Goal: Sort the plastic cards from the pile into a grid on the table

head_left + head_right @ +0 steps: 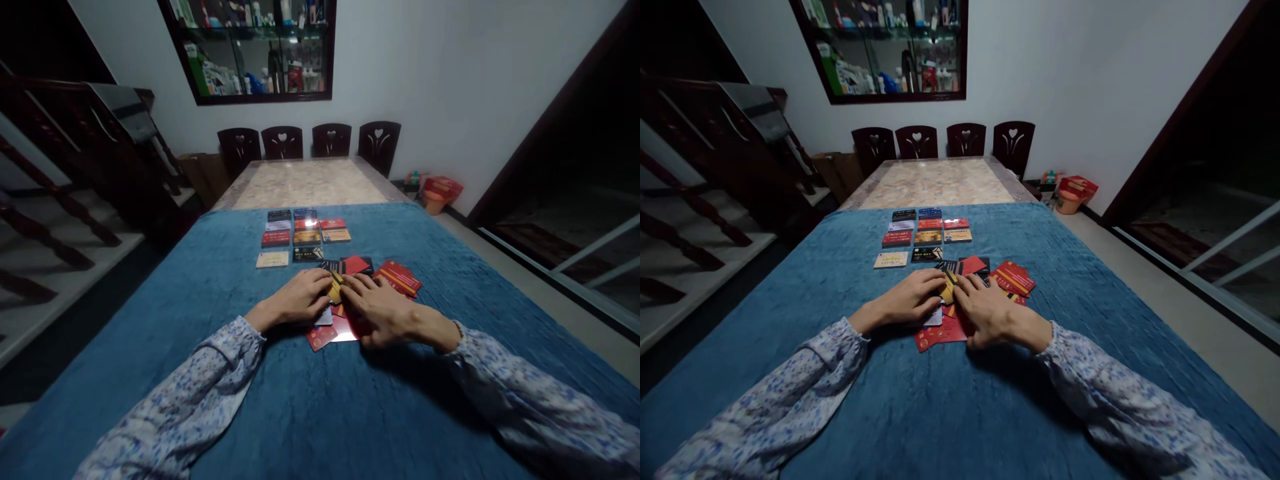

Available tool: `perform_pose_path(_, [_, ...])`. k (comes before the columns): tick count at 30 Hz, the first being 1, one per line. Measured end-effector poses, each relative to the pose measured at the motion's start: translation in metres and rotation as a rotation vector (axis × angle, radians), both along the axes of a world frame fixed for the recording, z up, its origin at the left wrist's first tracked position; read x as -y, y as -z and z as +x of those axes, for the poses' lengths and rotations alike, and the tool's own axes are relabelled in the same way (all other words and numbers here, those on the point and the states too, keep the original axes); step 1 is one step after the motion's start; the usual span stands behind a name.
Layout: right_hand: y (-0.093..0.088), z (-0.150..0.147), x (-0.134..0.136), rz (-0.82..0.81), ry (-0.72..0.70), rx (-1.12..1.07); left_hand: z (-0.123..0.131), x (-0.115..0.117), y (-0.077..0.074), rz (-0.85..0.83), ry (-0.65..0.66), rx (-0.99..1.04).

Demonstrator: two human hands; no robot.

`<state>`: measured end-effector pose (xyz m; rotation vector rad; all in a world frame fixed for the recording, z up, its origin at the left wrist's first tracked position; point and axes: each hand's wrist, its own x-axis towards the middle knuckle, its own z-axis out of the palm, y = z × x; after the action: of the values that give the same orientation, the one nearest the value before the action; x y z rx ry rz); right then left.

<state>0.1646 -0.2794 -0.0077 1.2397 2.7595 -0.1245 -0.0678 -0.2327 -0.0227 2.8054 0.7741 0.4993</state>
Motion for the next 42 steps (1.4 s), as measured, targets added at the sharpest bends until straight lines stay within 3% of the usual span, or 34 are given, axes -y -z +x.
perform_pose_path(6, [0.002, 0.016, -0.019, -0.026, 0.034, 0.016, 0.002, -0.008, 0.003, 0.001, -0.031, -0.062])
perform_pose_path(17, [-0.001, 0.042, -0.043, -0.087, -0.041, -0.115, 0.002, -0.007, 0.005, -0.036, -0.094, -0.138])
perform_pose_path(23, [-0.007, 0.027, -0.042, 0.000, 0.012, -0.193, 0.003, -0.006, 0.003, -0.033, -0.102, -0.138])
perform_pose_path(31, [0.000, 0.003, -0.031, 0.032, 0.016, -0.188, 0.002, -0.004, -0.003, -0.013, -0.090, -0.156])
perform_pose_path(42, [-0.007, 0.004, -0.028, 0.051, -0.048, -0.130, 0.000, -0.004, -0.002, -0.028, 0.000, -0.056])
